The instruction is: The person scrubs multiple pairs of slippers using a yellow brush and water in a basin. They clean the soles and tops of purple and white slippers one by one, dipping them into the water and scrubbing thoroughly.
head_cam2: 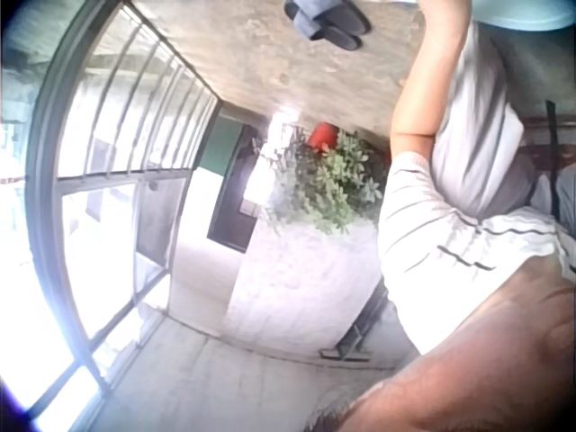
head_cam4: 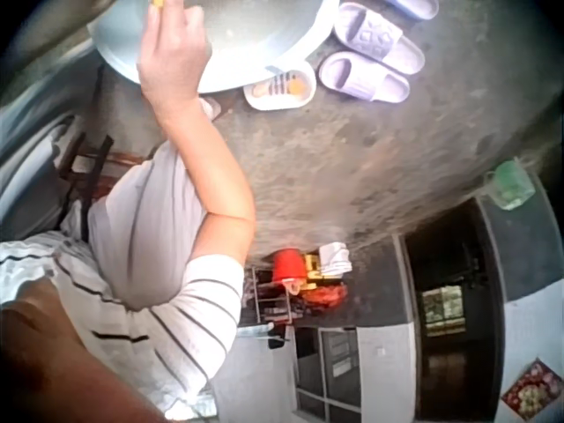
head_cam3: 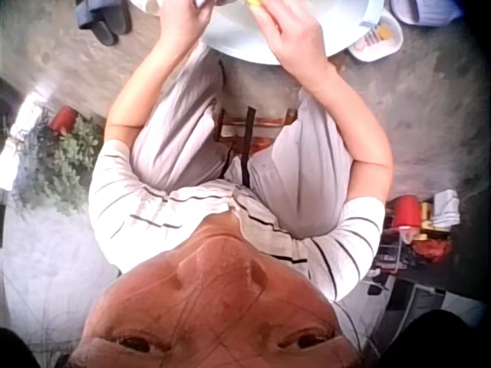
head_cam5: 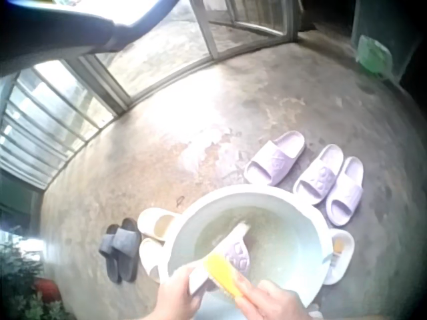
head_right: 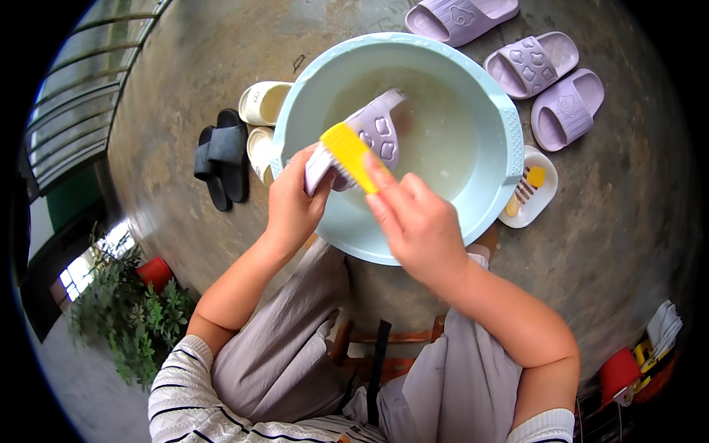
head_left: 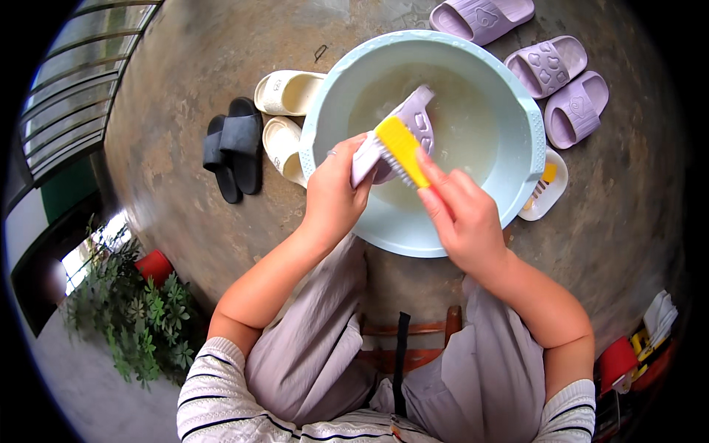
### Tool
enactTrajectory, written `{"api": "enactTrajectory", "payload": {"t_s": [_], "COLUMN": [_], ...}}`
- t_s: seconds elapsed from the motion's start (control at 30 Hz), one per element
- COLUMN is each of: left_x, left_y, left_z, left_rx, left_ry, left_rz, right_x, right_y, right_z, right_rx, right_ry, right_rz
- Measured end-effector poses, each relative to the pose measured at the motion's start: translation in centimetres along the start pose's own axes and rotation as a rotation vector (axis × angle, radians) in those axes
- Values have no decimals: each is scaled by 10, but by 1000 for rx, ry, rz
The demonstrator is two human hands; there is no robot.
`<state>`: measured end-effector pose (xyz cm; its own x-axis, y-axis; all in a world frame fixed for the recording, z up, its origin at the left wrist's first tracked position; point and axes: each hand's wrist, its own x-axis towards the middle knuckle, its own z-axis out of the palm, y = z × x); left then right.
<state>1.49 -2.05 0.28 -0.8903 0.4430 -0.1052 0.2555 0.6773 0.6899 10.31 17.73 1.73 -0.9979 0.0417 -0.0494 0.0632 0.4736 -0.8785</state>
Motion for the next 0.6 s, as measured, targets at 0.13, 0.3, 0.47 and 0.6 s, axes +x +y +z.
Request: {"api": "enactTrajectory", "payload": {"t_s": [0.13, 0.3, 0.47, 0.6], "left_x": [-4, -2, -5, -4], "left_y": [-12, -10, -18, -2], "left_z": [5, 7, 2, 4], "left_rx": [82, 51, -23, -78], "left_ry": [-7, 6, 4, -35], "left_rz": [118, 56, -135, -165], "right_x": [0, 34, 26, 37], "right_y": [-4, 78, 25, 83], "right_z": [10, 24, 23, 21], "right_rx": [-35, -47, -28, -147], "right_ry": [-24, 171, 28, 119], "right_rz": [-121, 82, -53, 97]}}
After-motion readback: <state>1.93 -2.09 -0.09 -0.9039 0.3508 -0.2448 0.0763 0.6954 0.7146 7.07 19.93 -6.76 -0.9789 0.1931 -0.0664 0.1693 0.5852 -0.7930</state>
